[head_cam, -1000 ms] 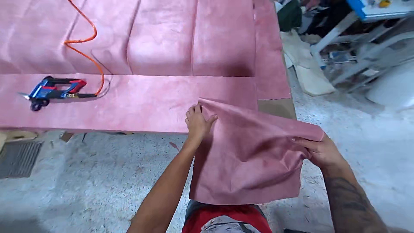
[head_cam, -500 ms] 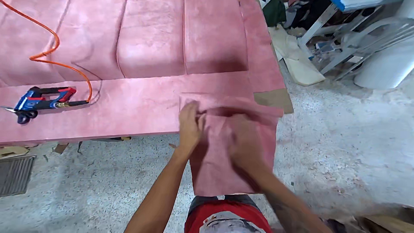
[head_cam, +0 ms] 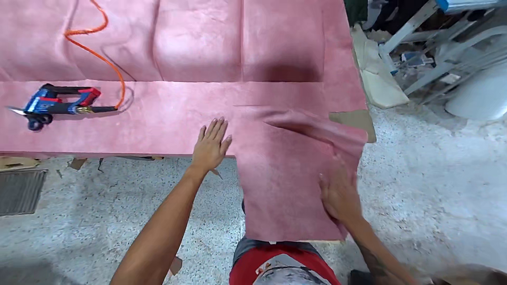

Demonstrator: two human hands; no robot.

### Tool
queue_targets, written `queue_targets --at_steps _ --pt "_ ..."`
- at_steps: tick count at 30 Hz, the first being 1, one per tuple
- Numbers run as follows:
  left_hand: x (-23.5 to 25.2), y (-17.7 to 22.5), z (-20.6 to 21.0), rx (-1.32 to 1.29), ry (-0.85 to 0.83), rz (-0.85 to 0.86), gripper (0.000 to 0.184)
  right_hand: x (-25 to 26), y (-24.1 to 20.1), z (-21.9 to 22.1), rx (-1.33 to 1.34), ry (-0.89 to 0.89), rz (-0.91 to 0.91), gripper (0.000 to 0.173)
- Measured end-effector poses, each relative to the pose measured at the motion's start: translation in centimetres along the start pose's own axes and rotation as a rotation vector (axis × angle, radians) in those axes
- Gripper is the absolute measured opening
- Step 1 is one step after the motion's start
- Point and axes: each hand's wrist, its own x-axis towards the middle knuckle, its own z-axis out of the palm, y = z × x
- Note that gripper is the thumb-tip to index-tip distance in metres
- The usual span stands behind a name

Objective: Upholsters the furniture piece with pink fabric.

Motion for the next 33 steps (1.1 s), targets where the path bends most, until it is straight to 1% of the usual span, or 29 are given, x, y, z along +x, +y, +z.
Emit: queue_targets --at_steps 2,4,5,6,7,8,9,10,12,13,14,15,16,17,18,19,20,21,22,24,25,26,28,29,30,31,33 --pt "-0.7 -5.3 -1.1 0.02 0.012 -0.144 0.068 -0.2 1.1 -0.2 0.051 0.005 0.079 0.082" --pt "-1.3 -9.8 -2.3 0.025 0.081 -0.367 0.076 -0.4 0.8 0.8 0.048 0.072 0.091 0.086" --pt "-1.4 -10.9 -2.5 0.031 0.121 -0.484 0.081 -0.4 0.2 1.3 0.037 0.106 0.076 0.087" --pt "-1.3 -11.0 -2.3 0.042 0.14 -0.573 0.084 -0.5 -0.3 1.7 0.03 0.123 0.064 0.088" --pt "-1.1 -10.1 -1.8 0.05 0.147 -0.616 0.086 -0.6 -0.6 2.0 0.023 0.132 0.057 0.088" --pt "-0.9 -8.2 -1.0 0.049 0.152 -0.614 0.087 -0.7 -0.6 2.1 0.038 0.129 0.062 0.088" --pt "-1.1 -6.0 -0.3 0.027 0.166 -0.567 0.085 -0.6 -0.3 2.0 0.093 0.108 0.085 0.089" --pt "-1.6 -3.5 0.4 -0.02 0.183 -0.488 0.082 -0.5 0.1 1.8 0.207 0.067 0.143 0.091" --pt "-3.3 1.6 1.3 -0.226 0.195 -0.341 0.071 0.9 1.4 1.0 0.599 -0.001 0.393 0.094" --pt "-4.3 4.4 1.4 -0.392 0.229 -0.316 0.065 2.1 2.6 0.9 0.839 -0.005 0.535 0.092" --pt "-5.6 7.3 1.2 -0.569 0.282 -0.354 0.059 3.2 3.9 0.9 1.047 -0.008 0.654 0.086" --pt "-7.0 10.2 0.9 -0.726 0.333 -0.465 0.053 4.3 4.7 0.6 1.197 -0.03 0.723 0.075" --pt "-8.2 12.6 0.7 -0.865 0.341 -0.619 0.054 5.3 5.1 0.0 1.289 -0.075 0.722 0.062" --pt "-9.0 14.4 0.5 -0.978 0.28 -0.782 0.06 5.9 5.3 -0.9 1.327 -0.129 0.671 0.051" --pt "-9.3 15.5 0.5 -1.083 0.173 -0.918 0.063 6.3 5.4 -2.0 1.302 -0.168 0.623 0.043" --pt "-9.5 16.2 0.7 -1.176 0.059 -1.008 0.055 6.0 5.3 -3.2 1.243 -0.196 0.607 0.039" --pt "-10.2 16.5 0.8 -1.265 -0.025 -1.039 0.041 4.9 5.2 -4.1 1.197 -0.209 0.626 0.035" --pt "-11.0 16.6 0.6 -1.338 -0.081 -1.015 0.034 3.6 5.3 -4.8 1.184 -0.215 0.662 0.032" --pt "-11.6 16.4 0.2 -1.389 -0.092 -0.982 0.03 2.5 5.5 -5.4 1.199 -0.212 0.703 0.031" --pt "-12.5 16.1 -0.7 -1.411 -0.088 -0.982 0.03 0.8 6.5 -6.2 1.234 -0.193 0.762 0.027" --pt "-12.9 16.0 -0.4 -1.35 -0.086 -0.997 0.031 0.1 7.0 -5.6 1.223 -0.183 0.773 0.026" --pt "-13.3 16.0 0.9 -1.267 -0.098 -1.001 0.031 -0.4 7.4 -4.1 1.176 -0.183 0.768 0.025" --pt "-13.6 16.5 5.0 -1.124 -0.149 -0.975 0.028 -0.9 7.4 0.2 1.083 -0.231 0.735 0.022" --pt "-13.3 17.0 6.8 -1.113 -0.175 -0.958 0.025 -0.8 6.9 2.2 1.111 -0.236 0.733 0.016" --pt "-12.7 17.8 7.9 -1.157 -0.18 -0.971 0.022 -0.5 6.2 3.6 1.174 -0.235 0.756 0.015" --pt "-12.2 18.8 8.2 -1.249 -0.156 -1.017 0.022 -0.2 5.7 4.4 1.241 -0.216 0.796 0.015" --pt "-12.5 20.2 7.8 -1.485 -0.141 -1.133 0.026 -0.2 5.5 5.2 1.344 -0.194 0.879 0.014"
